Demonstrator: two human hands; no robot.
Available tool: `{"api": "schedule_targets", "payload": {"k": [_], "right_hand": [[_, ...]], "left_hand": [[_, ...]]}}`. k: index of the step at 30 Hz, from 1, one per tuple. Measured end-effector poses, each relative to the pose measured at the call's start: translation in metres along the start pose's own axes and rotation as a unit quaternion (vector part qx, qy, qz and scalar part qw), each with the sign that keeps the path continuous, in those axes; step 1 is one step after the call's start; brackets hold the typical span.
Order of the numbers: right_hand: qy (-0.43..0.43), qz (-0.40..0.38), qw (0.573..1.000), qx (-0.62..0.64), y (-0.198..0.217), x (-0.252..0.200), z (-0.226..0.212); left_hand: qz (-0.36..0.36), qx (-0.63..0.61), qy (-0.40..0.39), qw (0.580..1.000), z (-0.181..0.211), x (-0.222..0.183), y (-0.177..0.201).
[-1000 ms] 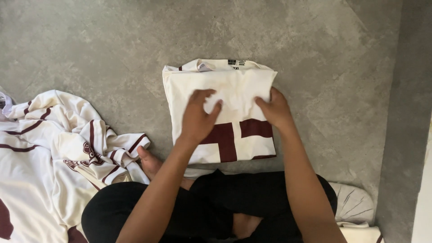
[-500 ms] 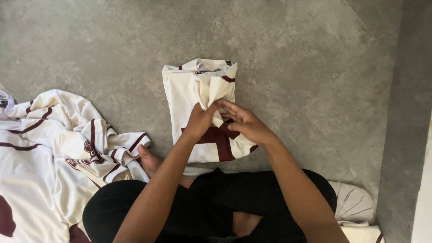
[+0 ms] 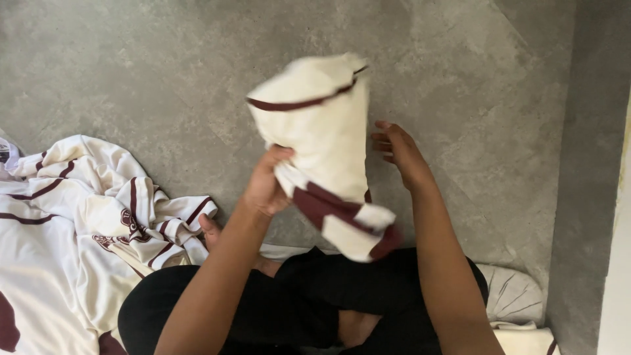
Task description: Folding a baseball jersey into a neat rectangle while sitting on the floor.
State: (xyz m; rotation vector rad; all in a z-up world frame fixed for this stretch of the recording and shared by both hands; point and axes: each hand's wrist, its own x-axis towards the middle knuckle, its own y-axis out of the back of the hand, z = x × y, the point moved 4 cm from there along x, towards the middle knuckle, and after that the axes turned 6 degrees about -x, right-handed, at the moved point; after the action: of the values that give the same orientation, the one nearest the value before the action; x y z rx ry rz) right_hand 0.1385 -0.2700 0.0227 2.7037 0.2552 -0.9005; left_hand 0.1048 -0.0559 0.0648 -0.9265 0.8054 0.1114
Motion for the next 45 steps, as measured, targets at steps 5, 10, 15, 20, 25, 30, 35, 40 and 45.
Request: {"api": "schedule_targets", "payload": {"k": [5, 10, 15, 20, 25, 30, 35, 40, 45], "right_hand": [[-0.047, 0.027, 0.998, -0.006, -0.009, -0.040, -0.066], [-0.054, 0.100, 0.969, -0.219, 0.022, -0.019, -0.015], [-0.013, 0.132, 0.964, -0.231, 0.030, -0.006, 0.004], [0.092, 0.206, 0.944, -0.240, 0.024, 0.007, 0.005], [0.122, 0.261, 0.902, -0.322, 0.016, 0.015, 0.010], [0.150, 0.253, 0.902, -0.316, 0.008, 0.023, 0.019], [0.175, 0.267, 0.903, -0.287, 0.013, 0.030, 0.024], [0.194, 0.260, 0.921, -0.214, 0.011, 0.030, 0.023], [0.182, 0.138, 0.973, 0.044, 0.009, 0.052, 0.047]], "left_hand": [[0.142, 0.158, -0.063, 0.975, 0.031, 0.020, 0.037], [0.244, 0.495, -0.136, 0.823, 0.032, 0.045, 0.093], [0.260, 0.564, -0.226, 0.750, 0.032, 0.040, 0.089], [0.267, 0.532, -0.289, 0.750, 0.033, 0.049, 0.100], [0.286, 0.507, -0.316, 0.749, 0.042, 0.041, 0.093], [0.210, 0.385, -0.230, 0.869, 0.036, 0.038, 0.076], [0.221, 0.366, -0.233, 0.874, 0.031, 0.082, 0.141], [0.205, 0.336, -0.235, 0.889, 0.040, 0.038, 0.082], [0.175, 0.261, -0.237, 0.919, 0.046, 0.033, 0.069]]}}
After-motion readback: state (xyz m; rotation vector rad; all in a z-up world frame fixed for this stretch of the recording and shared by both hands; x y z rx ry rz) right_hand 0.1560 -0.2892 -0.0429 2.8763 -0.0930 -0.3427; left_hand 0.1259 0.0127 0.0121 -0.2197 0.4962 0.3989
